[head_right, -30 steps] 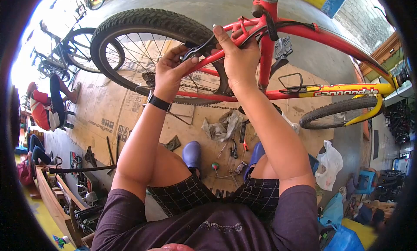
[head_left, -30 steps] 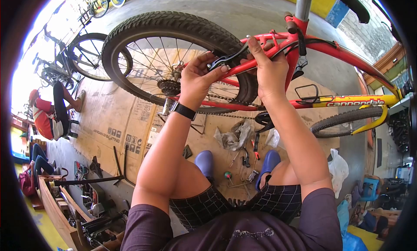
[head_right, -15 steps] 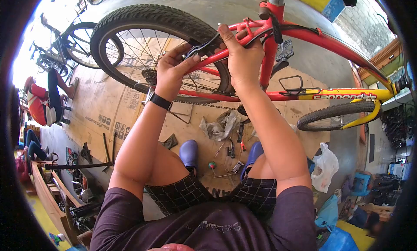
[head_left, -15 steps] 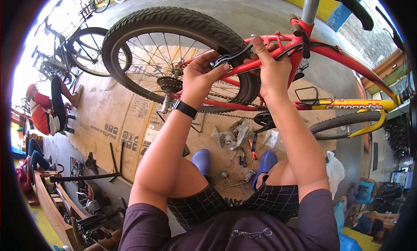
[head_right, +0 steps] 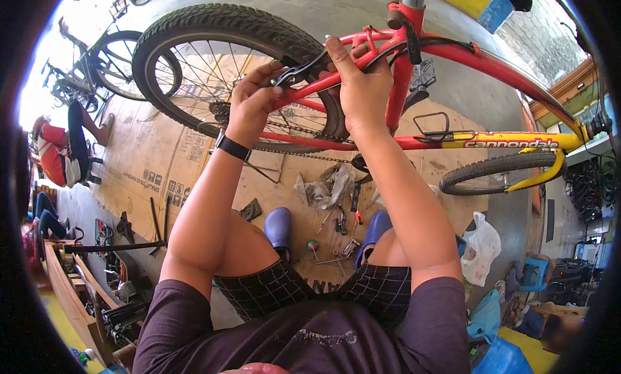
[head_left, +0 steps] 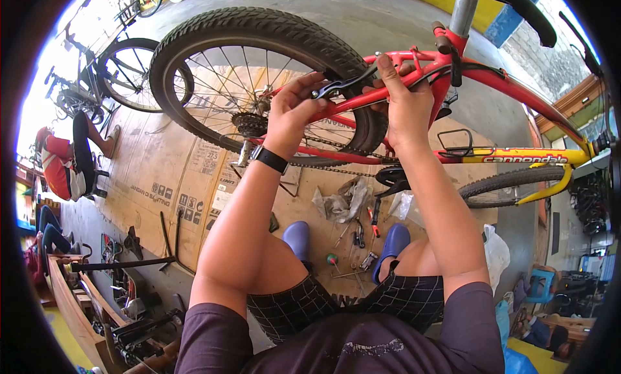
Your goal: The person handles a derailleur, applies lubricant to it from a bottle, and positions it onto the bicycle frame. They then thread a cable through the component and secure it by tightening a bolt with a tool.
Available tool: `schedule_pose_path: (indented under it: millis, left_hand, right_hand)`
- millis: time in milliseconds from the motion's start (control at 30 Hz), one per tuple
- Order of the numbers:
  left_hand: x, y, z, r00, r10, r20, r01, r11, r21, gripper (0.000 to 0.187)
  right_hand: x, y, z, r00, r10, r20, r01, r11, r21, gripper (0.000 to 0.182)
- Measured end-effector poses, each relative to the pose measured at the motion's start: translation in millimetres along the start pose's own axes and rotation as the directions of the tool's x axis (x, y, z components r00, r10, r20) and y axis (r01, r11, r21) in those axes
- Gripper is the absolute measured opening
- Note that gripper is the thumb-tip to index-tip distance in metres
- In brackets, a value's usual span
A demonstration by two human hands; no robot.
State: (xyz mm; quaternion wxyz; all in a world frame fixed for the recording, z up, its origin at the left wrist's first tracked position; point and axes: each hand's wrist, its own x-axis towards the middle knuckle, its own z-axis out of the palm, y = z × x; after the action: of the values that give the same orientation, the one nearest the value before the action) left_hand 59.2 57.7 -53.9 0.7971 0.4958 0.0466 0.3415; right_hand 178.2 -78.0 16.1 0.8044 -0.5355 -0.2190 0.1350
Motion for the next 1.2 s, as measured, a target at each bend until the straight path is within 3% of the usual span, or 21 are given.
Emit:
schedule_pose_path:
  millis: [167,367,467,500,600,633,767,867,900,967,1000,1067,1167,1200]
  left_hand:
    - [6.1,-2.1,-19.0,1.0,0.003,0.014,-0.001,0.993,-0.121,0.047]
    - [4.9,4.0,-23.4,0.996,-0.084,-0.035,0.083,0.996,-0.023,0.048]
    - [6.3,-0.8,-27.9,0.998,-0.05,-0.031,0.052,0.998,0.035,0.045]
    - [6.0,-2.0,-28.1,0.998,-0.042,-0.04,0.044,0.998,0.051,0.044]
    - [5.3,-2.6,-25.9,0.999,-0.022,-0.047,0.026,0.995,0.097,0.042]
    - [4.5,-0.9,-23.9,0.999,-0.021,-0.04,0.025,0.993,0.113,0.042]
    - [-0.8,6.3,-15.6,1.0,-0.017,-0.02,0.021,0.98,0.196,0.043]
    - [-4.2,12.0,-12.9,0.999,-0.001,-0.034,0.011,0.956,0.294,0.045]
    - [-5.0,14.0,-12.9,1.0,0.008,-0.019,-0.001,0.946,0.325,0.046]
    - [-5.5,18.6,-10.5,0.999,0.021,-0.027,-0.014,0.966,0.256,0.044]
    - [-5.7,20.3,-10.7,0.999,0.028,-0.033,-0.02,0.975,0.223,0.043]
    - [-6.8,23.2,-14.6,0.996,0.056,-0.069,-0.037,0.969,0.246,0.044]
    - [-9.8,28.9,-19.3,0.992,0.08,-0.097,-0.051,0.963,0.265,0.046]
    - [-13.6,31.8,-17.2,0.99,0.089,-0.105,-0.054,0.952,0.3,0.047]
  right_hand:
    - [-5.6,-7.2,-3.1,0.997,0.067,0.03,-0.064,0.994,-0.084,0.041]
    - [-2.9,10.1,-16.8,0.989,-0.029,0.145,0.032,0.999,-0.013,0.053]
    - [-2.4,25.6,-28.1,0.96,-0.124,0.251,0.115,0.992,0.052,0.047]
    - [-2.6,26.8,-32.5,0.942,-0.088,0.325,0.063,0.994,0.087,0.064]
    - [-7.8,30.3,-33.2,0.879,-0.205,0.431,0.143,0.975,0.172,0.096]
    - [-16.0,23.3,-33.7,0.881,-0.136,0.454,0.072,0.985,0.156,0.113]
    - [-28.5,19.0,-40.2,0.858,-0.11,0.501,0.091,0.994,0.062,0.119]
    - [-46.3,12.5,-45.2,0.928,-0.016,0.371,0.097,0.975,-0.199,0.109]
    - [-53.0,3.8,-47.3,0.926,0.004,0.378,0.12,0.945,-0.305,0.092]
    - [-61.2,1.4,-71.4,0.764,0.05,0.643,0.455,0.665,-0.592,0.081]
    - [-64.5,1.0,-81.4,0.663,0.131,0.737,0.617,0.463,-0.637,0.076]
    - [-70.0,-14.7,-85.7,0.328,0.515,0.792,0.729,0.395,-0.559,0.068]
    - [-102.9,-19.4,-105.7,0.113,0.644,0.757,0.756,0.439,-0.486,0.074]
    - [-111.8,-20.4,-111.8,0.127,0.648,0.751,0.719,0.461,-0.52,0.077]
